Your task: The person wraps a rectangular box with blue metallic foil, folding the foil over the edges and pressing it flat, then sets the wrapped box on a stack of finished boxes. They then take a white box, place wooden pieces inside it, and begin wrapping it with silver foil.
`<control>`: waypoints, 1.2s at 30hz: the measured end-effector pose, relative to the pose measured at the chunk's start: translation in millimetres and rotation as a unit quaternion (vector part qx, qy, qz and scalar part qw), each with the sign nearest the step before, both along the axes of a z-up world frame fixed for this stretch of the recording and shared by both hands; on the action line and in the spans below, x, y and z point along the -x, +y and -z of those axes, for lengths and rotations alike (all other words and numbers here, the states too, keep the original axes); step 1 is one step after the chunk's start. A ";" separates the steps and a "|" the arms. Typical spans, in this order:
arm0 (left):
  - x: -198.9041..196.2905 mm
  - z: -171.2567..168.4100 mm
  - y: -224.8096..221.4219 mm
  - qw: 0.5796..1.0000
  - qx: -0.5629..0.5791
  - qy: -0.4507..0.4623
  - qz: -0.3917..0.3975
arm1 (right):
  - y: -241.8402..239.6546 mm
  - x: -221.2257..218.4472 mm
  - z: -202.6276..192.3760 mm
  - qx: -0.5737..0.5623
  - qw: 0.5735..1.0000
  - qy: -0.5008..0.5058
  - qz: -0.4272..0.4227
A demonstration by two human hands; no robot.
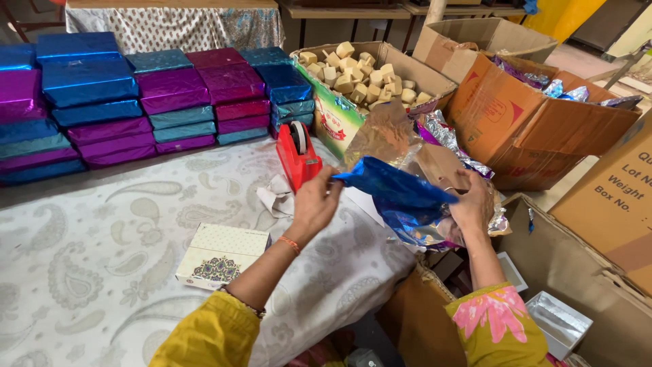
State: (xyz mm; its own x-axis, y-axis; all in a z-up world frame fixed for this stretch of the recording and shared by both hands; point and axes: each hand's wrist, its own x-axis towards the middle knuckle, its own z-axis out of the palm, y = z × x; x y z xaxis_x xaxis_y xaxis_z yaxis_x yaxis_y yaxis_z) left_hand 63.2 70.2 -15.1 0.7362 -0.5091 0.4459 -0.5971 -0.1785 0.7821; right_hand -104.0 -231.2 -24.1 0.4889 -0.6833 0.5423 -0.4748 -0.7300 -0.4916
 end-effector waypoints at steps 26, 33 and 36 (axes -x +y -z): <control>-85.4 40.5 147.9 0.913 0.320 0.252 0.004 | -0.5 -14.1 33.9 0.151 0.987 0.041 -0.040; -114.7 41.1 269.1 0.874 0.399 0.263 -0.089 | 1.3 -15.3 35.0 0.101 0.992 0.061 -0.049; -112.7 49.1 323.2 0.864 0.402 0.257 -0.157 | -5.9 -15.1 39.7 0.133 0.988 0.063 -0.049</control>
State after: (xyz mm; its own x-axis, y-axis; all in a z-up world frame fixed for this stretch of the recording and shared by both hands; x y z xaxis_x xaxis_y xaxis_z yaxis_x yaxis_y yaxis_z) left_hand 175.9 393.4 -64.2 0.9881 0.0740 0.1350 -0.1539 0.4569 0.8761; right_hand -88.9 -237.1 -63.8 0.6208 -0.4704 0.6271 -0.4405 -0.8710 -0.2173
